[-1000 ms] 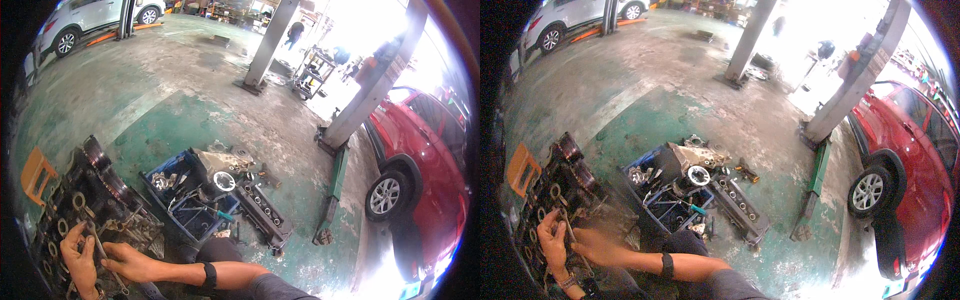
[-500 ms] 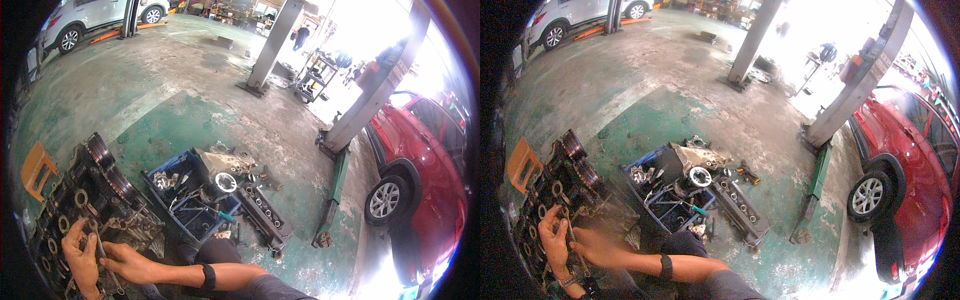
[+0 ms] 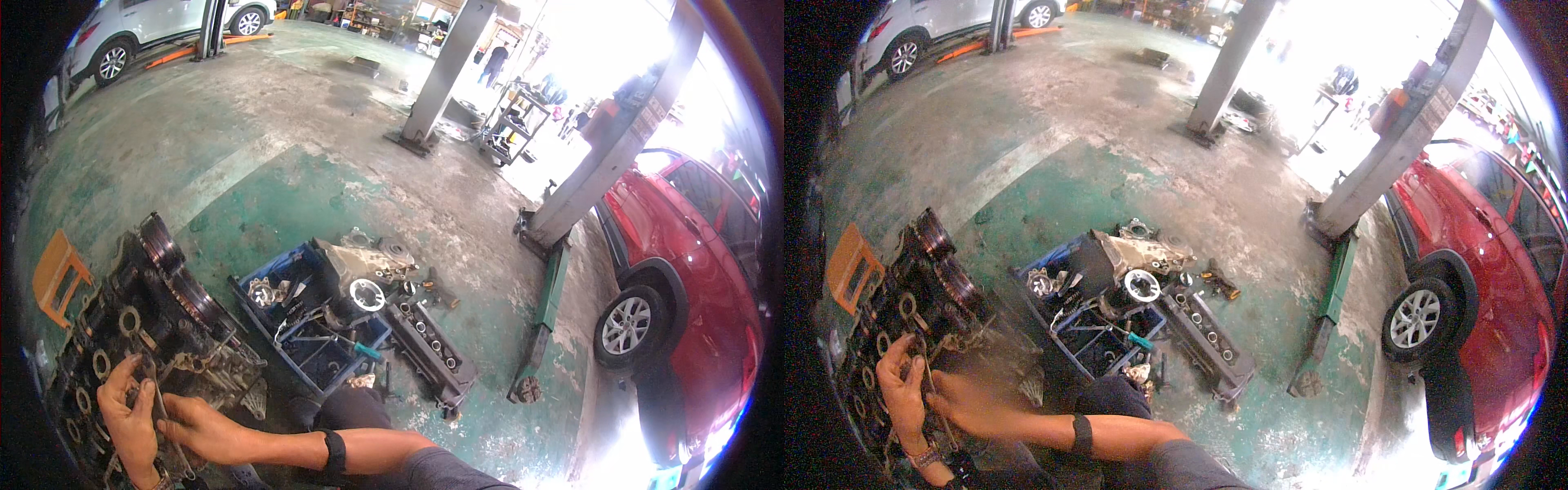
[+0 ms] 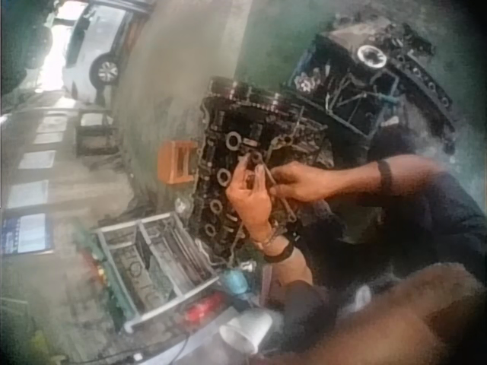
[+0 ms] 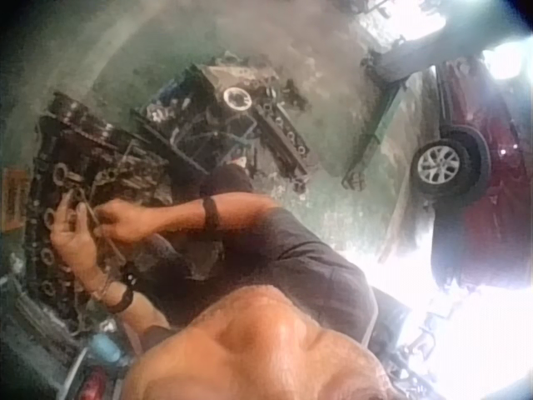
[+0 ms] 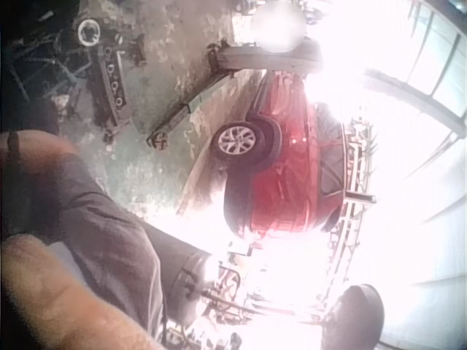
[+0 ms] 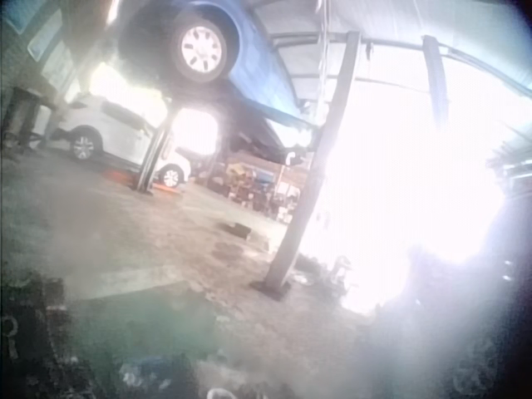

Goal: The person uses a wrench to tighten bolts on a camshaft cap within an engine block, then removes the cap by hand and places it in a blue bin nearby.

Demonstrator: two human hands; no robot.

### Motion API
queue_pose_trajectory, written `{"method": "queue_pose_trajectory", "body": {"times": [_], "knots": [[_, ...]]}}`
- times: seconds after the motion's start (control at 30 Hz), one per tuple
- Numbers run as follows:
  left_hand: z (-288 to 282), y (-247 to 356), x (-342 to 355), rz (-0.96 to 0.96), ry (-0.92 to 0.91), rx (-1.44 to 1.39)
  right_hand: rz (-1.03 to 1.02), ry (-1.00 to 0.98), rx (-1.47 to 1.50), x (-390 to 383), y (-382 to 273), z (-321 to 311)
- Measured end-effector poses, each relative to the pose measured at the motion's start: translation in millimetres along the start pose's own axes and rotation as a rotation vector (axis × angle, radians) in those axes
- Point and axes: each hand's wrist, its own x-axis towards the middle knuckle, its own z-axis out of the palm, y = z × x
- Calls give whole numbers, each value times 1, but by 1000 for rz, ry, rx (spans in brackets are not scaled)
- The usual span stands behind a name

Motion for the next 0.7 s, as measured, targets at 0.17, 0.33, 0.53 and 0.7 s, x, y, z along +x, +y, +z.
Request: {"method": "queue_pose_trajectory", "body": {"times": [0.17,0.33,0.53,0.7], "knots": [[-1,-4,2,-49,-61,-78,-65,39,18,3,2,-1],[-1,-2,0,-47,-59,-41,128,-53,143,3,-4,-5],[-4,4,-1,-47,-59,37,35,-62,102,5,-10,-14],[-2,7,-3,-56,-46,22,55,-212,-50,4,-6,-32]]}}
